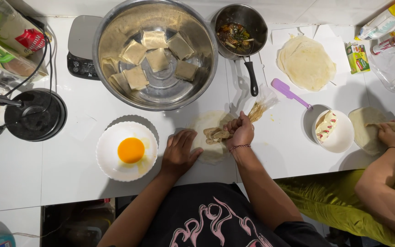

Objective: Folding wrappers with filling to prepare food items

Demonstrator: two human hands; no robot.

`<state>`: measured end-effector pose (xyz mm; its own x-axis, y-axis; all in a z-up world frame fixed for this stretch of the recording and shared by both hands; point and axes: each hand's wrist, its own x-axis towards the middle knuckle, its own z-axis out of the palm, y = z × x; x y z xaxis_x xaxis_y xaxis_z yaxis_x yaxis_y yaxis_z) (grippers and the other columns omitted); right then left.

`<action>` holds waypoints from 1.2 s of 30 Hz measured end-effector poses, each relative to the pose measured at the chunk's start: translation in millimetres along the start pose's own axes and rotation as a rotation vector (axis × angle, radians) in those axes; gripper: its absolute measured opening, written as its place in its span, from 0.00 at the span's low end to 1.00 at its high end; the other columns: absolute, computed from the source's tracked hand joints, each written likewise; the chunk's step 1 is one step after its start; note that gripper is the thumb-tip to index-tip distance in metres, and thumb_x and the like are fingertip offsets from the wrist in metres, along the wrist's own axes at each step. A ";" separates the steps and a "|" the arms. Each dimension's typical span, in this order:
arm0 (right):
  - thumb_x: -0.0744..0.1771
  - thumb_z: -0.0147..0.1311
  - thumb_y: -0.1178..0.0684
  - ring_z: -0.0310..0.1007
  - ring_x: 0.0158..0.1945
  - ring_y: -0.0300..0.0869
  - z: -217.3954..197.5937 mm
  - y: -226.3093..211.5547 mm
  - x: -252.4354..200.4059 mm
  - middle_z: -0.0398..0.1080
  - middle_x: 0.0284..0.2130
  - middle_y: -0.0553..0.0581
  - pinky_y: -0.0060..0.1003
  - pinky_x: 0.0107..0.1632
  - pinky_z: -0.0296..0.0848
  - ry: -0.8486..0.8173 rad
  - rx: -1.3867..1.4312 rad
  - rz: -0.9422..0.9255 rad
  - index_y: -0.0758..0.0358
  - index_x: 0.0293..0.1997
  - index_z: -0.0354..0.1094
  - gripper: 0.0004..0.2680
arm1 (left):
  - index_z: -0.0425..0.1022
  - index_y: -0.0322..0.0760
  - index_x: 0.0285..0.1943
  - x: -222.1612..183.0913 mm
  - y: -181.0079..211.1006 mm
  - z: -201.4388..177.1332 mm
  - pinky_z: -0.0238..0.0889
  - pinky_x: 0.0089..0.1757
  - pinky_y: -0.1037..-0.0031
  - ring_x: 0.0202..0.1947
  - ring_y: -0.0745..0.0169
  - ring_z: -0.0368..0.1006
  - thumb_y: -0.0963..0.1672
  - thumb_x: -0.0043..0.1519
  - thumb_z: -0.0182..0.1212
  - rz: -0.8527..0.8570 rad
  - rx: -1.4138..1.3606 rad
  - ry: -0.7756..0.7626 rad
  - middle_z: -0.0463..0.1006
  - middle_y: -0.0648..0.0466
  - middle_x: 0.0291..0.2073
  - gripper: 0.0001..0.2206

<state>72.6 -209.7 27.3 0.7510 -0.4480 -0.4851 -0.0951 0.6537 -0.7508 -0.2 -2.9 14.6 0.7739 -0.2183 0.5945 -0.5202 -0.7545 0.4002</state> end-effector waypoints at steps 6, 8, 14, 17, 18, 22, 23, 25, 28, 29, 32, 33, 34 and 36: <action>0.68 0.54 0.51 0.43 0.17 0.41 -6.8 3.6 8.7 0.40 0.14 0.48 0.40 0.25 0.59 0.067 -0.006 -0.055 0.53 0.18 0.49 0.17 | 0.76 0.39 0.58 -0.2 0.6 2.6 0.63 0.50 0.68 0.56 0.57 0.75 0.58 0.69 0.50 -0.002 0.010 0.021 0.80 0.53 0.47 0.25; 0.68 0.54 0.52 0.43 0.16 0.42 -7.3 1.5 8.2 0.41 0.14 0.49 0.41 0.24 0.59 0.093 0.000 -0.074 0.53 0.19 0.50 0.16 | 0.76 0.39 0.58 0.2 1.3 2.8 0.63 0.49 0.68 0.55 0.56 0.75 0.58 0.68 0.51 0.001 0.010 0.027 0.80 0.53 0.47 0.25; 0.68 0.54 0.53 0.46 0.17 0.39 -13.3 5.3 13.9 0.43 0.15 0.48 0.40 0.25 0.58 0.115 -0.016 -0.153 0.55 0.31 0.50 0.12 | 0.76 0.38 0.57 1.8 1.3 1.4 0.63 0.49 0.69 0.55 0.56 0.75 0.58 0.70 0.49 0.014 0.014 0.060 0.80 0.53 0.47 0.25; 0.69 0.54 0.52 0.44 0.18 0.39 -17.0 9.7 19.3 0.43 0.16 0.47 0.40 0.25 0.57 0.129 -0.008 -0.177 0.54 0.36 0.47 0.12 | 0.76 0.38 0.57 2.9 2.3 -1.5 0.64 0.48 0.69 0.54 0.56 0.76 0.58 0.70 0.48 0.014 0.014 0.059 0.80 0.53 0.46 0.25; 0.68 0.54 0.52 0.46 0.18 0.39 -18.4 12.3 22.8 0.43 0.15 0.47 0.40 0.25 0.59 0.144 0.005 -0.184 0.55 0.36 0.48 0.12 | 0.76 0.38 0.57 2.8 1.7 -1.4 0.64 0.48 0.69 0.55 0.56 0.76 0.58 0.69 0.49 0.017 0.019 0.053 0.80 0.53 0.46 0.25; 0.68 0.52 0.51 0.46 0.17 0.39 4.1 -2.6 -4.1 0.42 0.14 0.47 0.38 0.25 0.59 0.158 -0.008 -0.182 0.54 0.24 0.51 0.13 | 0.76 0.37 0.57 1.4 2.4 -1.6 0.63 0.48 0.68 0.55 0.55 0.75 0.58 0.68 0.53 0.013 0.010 0.033 0.79 0.52 0.47 0.24; 0.68 0.52 0.51 0.46 0.17 0.39 5.9 -3.7 -5.4 0.42 0.14 0.47 0.38 0.25 0.59 0.158 -0.008 -0.182 0.54 0.24 0.51 0.13 | 0.76 0.37 0.57 1.9 2.7 -1.2 0.63 0.48 0.68 0.55 0.55 0.75 0.58 0.68 0.53 0.013 0.010 0.034 0.79 0.52 0.47 0.24; 0.68 0.52 0.51 0.46 0.17 0.39 9.9 -5.8 -8.1 0.42 0.14 0.47 0.38 0.25 0.58 0.158 0.006 -0.201 0.54 0.23 0.51 0.13 | 0.77 0.38 0.56 2.9 3.2 -0.7 0.64 0.48 0.69 0.54 0.56 0.76 0.59 0.70 0.48 0.021 0.025 0.070 0.80 0.53 0.46 0.25; 0.68 0.53 0.52 0.46 0.17 0.39 6.3 0.9 4.5 0.43 0.13 0.48 0.39 0.24 0.58 0.127 0.026 -0.242 0.55 0.25 0.50 0.13 | 0.76 0.39 0.56 4.2 3.8 -1.0 0.64 0.48 0.70 0.54 0.58 0.76 0.59 0.69 0.47 0.016 0.031 0.080 0.80 0.54 0.46 0.25; 0.68 0.53 0.52 0.46 0.17 0.39 8.4 1.0 3.2 0.43 0.13 0.48 0.39 0.24 0.58 0.127 0.025 -0.243 0.55 0.25 0.50 0.13 | 0.76 0.39 0.56 4.3 4.2 -1.0 0.64 0.48 0.70 0.54 0.58 0.76 0.59 0.69 0.47 0.015 0.030 0.081 0.80 0.54 0.46 0.25; 0.68 0.53 0.53 0.50 0.16 0.39 13.9 1.2 -1.0 0.46 0.12 0.49 0.38 0.24 0.60 0.088 -0.079 -0.277 0.56 0.26 0.50 0.13 | 0.76 0.39 0.56 5.6 5.5 -2.6 0.64 0.48 0.70 0.54 0.59 0.76 0.59 0.70 0.46 0.013 0.044 0.074 0.80 0.55 0.45 0.26; 0.69 0.52 0.52 0.53 0.15 0.38 14.8 1.0 -2.5 0.49 0.11 0.50 0.35 0.24 0.60 0.009 -0.219 -0.322 0.55 0.20 0.52 0.15 | 0.77 0.39 0.55 6.8 6.2 -3.7 0.64 0.48 0.70 0.54 0.59 0.76 0.59 0.70 0.45 0.017 0.052 0.079 0.80 0.55 0.45 0.26; 0.69 0.51 0.51 0.57 0.15 0.38 15.8 0.7 -3.9 0.52 0.09 0.51 0.33 0.25 0.60 -0.071 -0.358 -0.365 0.55 0.15 0.54 0.18 | 0.77 0.39 0.55 8.1 6.9 -4.8 0.64 0.48 0.71 0.53 0.59 0.76 0.59 0.70 0.44 0.021 0.060 0.085 0.80 0.55 0.45 0.26; 0.69 0.51 0.51 0.59 0.16 0.38 13.3 1.5 -3.0 0.55 0.10 0.52 0.34 0.26 0.62 -0.125 -0.469 -0.411 0.57 0.14 0.57 0.19 | 0.77 0.39 0.55 10.4 8.5 -6.7 0.64 0.47 0.71 0.53 0.59 0.76 0.59 0.71 0.42 0.026 0.061 0.103 0.80 0.55 0.44 0.26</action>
<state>78.9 -199.3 33.6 0.8548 -0.5125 -0.0813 -0.0383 0.0940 -0.9948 1.1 -7.5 28.8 0.7172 -0.1759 0.6743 -0.5143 -0.7866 0.3418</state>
